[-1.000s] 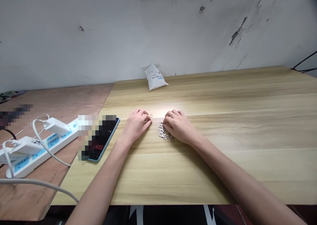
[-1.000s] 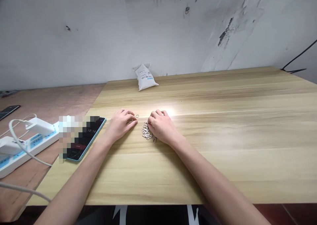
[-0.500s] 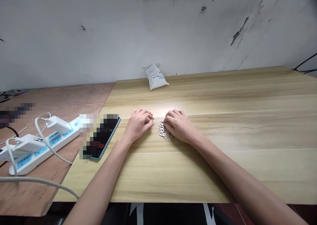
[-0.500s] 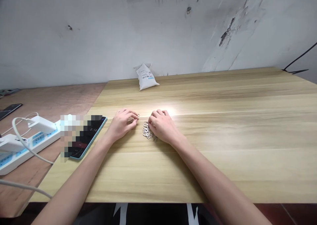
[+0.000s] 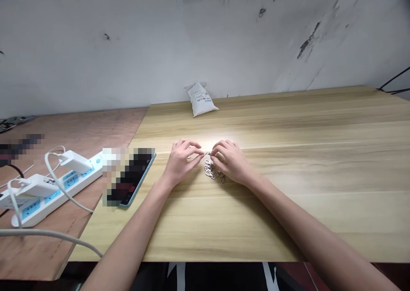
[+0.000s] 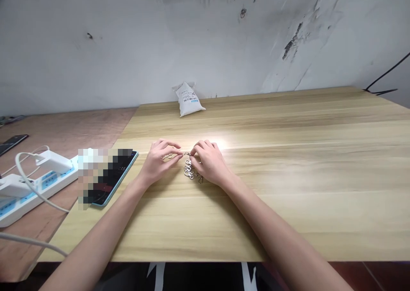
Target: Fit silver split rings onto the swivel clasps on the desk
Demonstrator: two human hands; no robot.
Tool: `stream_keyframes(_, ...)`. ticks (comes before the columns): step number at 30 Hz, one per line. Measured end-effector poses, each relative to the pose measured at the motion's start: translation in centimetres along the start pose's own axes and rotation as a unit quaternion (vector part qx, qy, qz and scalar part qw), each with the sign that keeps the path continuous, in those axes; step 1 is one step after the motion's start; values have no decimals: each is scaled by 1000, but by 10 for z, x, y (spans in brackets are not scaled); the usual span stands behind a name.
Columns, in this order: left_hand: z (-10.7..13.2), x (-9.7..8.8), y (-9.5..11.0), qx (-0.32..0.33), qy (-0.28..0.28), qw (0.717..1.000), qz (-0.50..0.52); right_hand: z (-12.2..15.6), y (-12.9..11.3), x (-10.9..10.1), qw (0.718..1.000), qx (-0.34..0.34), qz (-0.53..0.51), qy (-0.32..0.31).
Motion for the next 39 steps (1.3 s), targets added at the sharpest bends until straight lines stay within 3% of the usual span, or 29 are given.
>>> stream_keyframes(5,-1,-4,3,5,17,1000,-14,1,-1,-2,1000,-10,-1,5)
stream_keyframes(10,-1,-6,-1,-37,17,999,-19,1,-3,-6,1000,-19,-6,19)
stream_keyframes(20,0,-2,-6,-69,14,996,49,2,-3,-10,999,-26,-16,45)
stream_keyframes(39,0,-4,0,-47,36,998,10,4,-8,-7,999,-40,-6,34)
Point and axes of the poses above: each hand's wrist, its own z-axis away from the middle knuckle, its own x-axis out of the palm, y = z × x, the point moved 7 cm from there along -z, towards the middle knuckle, and after that the axes turned 13 degrees about x, right-handed, at the moved point
